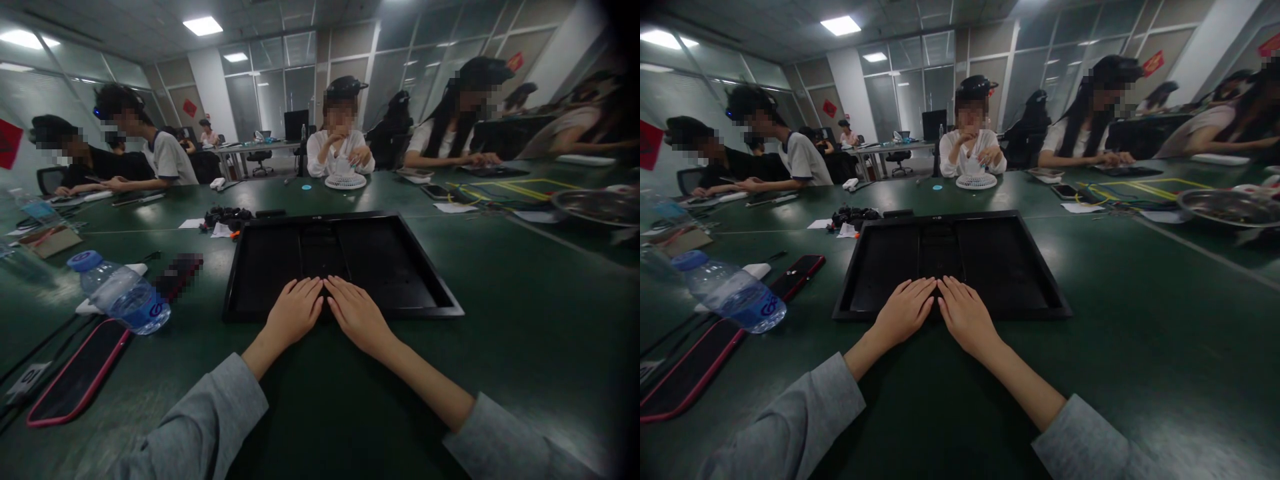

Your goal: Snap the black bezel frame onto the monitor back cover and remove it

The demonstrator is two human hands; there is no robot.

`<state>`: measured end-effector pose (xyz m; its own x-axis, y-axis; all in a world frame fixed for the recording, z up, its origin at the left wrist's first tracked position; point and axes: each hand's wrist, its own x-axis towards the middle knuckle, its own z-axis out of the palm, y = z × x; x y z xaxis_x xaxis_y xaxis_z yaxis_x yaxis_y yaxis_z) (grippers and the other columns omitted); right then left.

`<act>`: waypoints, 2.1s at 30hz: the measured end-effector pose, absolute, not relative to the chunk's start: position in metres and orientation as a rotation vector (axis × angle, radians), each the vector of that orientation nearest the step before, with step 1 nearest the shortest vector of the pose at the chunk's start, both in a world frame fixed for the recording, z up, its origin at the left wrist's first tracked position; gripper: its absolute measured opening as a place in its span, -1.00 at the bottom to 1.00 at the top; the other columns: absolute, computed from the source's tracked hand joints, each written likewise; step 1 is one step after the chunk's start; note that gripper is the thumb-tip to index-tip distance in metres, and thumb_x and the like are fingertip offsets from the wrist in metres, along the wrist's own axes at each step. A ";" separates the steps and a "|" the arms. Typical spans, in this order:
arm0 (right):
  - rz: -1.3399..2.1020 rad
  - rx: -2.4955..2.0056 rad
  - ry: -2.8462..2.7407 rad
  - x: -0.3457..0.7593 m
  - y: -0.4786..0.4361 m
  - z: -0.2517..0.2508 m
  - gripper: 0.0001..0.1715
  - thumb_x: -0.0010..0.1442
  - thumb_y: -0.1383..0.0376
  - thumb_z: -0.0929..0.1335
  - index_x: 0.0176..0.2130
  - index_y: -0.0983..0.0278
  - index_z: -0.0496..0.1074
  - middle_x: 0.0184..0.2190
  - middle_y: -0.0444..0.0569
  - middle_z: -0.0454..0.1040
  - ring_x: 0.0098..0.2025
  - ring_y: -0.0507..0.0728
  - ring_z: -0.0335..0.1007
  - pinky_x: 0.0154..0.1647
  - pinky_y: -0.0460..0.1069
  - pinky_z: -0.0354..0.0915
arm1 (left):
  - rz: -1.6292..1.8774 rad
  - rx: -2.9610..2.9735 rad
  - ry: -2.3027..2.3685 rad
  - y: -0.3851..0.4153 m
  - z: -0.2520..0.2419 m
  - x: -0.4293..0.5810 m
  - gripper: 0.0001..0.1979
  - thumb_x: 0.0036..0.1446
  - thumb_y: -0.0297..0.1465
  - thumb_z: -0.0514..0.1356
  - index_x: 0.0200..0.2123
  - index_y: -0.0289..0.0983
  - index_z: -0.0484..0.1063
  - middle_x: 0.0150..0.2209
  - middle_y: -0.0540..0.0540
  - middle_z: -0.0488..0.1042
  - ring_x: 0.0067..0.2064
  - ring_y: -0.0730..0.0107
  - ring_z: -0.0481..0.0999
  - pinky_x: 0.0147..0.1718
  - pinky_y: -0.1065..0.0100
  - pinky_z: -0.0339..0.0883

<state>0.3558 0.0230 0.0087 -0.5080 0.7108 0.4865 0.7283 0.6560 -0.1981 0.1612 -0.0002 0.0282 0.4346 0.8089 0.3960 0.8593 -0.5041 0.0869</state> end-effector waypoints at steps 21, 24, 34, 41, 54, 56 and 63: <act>-0.208 -1.195 -2.288 0.366 0.023 0.023 -0.45 0.48 0.18 0.12 0.27 0.32 0.38 0.26 0.19 0.40 0.30 0.25 0.30 0.26 0.20 0.24 | -0.776 -2.373 -1.495 -0.001 0.039 0.130 -0.62 0.47 -0.30 -0.03 0.17 -0.21 0.48 0.17 -0.18 0.55 0.19 0.20 0.49 0.18 0.08 0.26; -0.341 -1.365 -2.064 0.397 0.039 0.033 -0.46 0.46 0.22 0.12 0.24 0.38 0.39 0.25 0.25 0.39 0.28 0.33 0.29 0.26 0.26 0.21 | -0.933 -2.009 -1.710 0.003 0.046 0.087 -0.63 0.42 -0.34 0.03 0.15 -0.25 0.49 0.19 -0.28 0.50 0.25 0.02 0.41 0.21 -0.02 0.22; 0.186 -1.791 -1.639 0.521 0.094 0.008 -0.31 0.25 0.32 0.22 0.32 0.44 0.29 0.04 0.32 0.55 0.05 0.38 0.52 0.13 0.27 0.37 | -1.482 -1.794 -2.491 0.022 0.016 -0.003 -0.67 0.30 -0.21 0.17 -0.02 -0.30 0.53 -0.06 -0.29 0.63 0.03 -0.01 0.60 0.04 0.07 0.42; 0.543 -1.475 -1.553 0.546 0.073 -0.003 -0.30 0.12 0.30 0.33 0.25 0.27 0.34 -0.23 0.02 0.63 -0.20 0.20 0.60 -0.07 0.12 0.52 | -1.678 -1.840 -2.518 0.016 0.008 -0.018 -0.55 0.16 -0.07 0.28 -0.05 -0.28 0.41 -0.16 -0.24 0.62 -0.12 0.08 0.63 -0.08 0.11 0.47; 1.007 -1.338 -1.352 0.546 0.082 0.021 -0.11 0.06 0.10 0.52 0.32 0.15 0.35 -0.24 0.00 0.67 -0.29 0.23 0.64 -0.22 0.15 0.60 | -1.593 -1.857 -2.465 0.013 0.018 -0.029 -0.48 0.18 0.14 0.03 -0.53 -0.17 0.26 -0.53 0.04 0.27 -0.37 0.26 0.38 -0.31 0.26 0.26; 1.010 -1.324 -1.314 0.547 0.082 0.017 -0.08 0.04 0.12 0.52 0.33 0.21 0.34 -0.23 0.02 0.67 -0.27 0.25 0.64 -0.19 0.18 0.59 | -1.564 -1.892 -2.440 0.014 0.015 -0.030 -0.51 0.19 0.10 0.02 -0.49 -0.18 0.33 -0.51 0.01 0.34 -0.33 0.22 0.42 -0.27 0.24 0.31; 0.876 -1.298 -1.198 0.549 0.073 0.006 -0.14 -0.01 0.17 0.49 0.28 0.23 0.42 -0.24 -0.02 0.66 -0.24 0.25 0.63 -0.16 0.19 0.58 | -1.842 -1.795 -2.519 0.020 0.006 -0.035 -0.50 0.16 0.01 0.10 -0.06 -0.25 0.48 0.04 -0.25 0.58 -0.10 0.13 0.61 -0.22 0.20 0.48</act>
<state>0.5492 0.0728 0.0064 0.2120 0.9653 0.1527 0.1470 0.1230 -0.9815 -0.0352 0.0202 0.0060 -0.4252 0.8881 0.1744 0.4354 0.0318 0.8997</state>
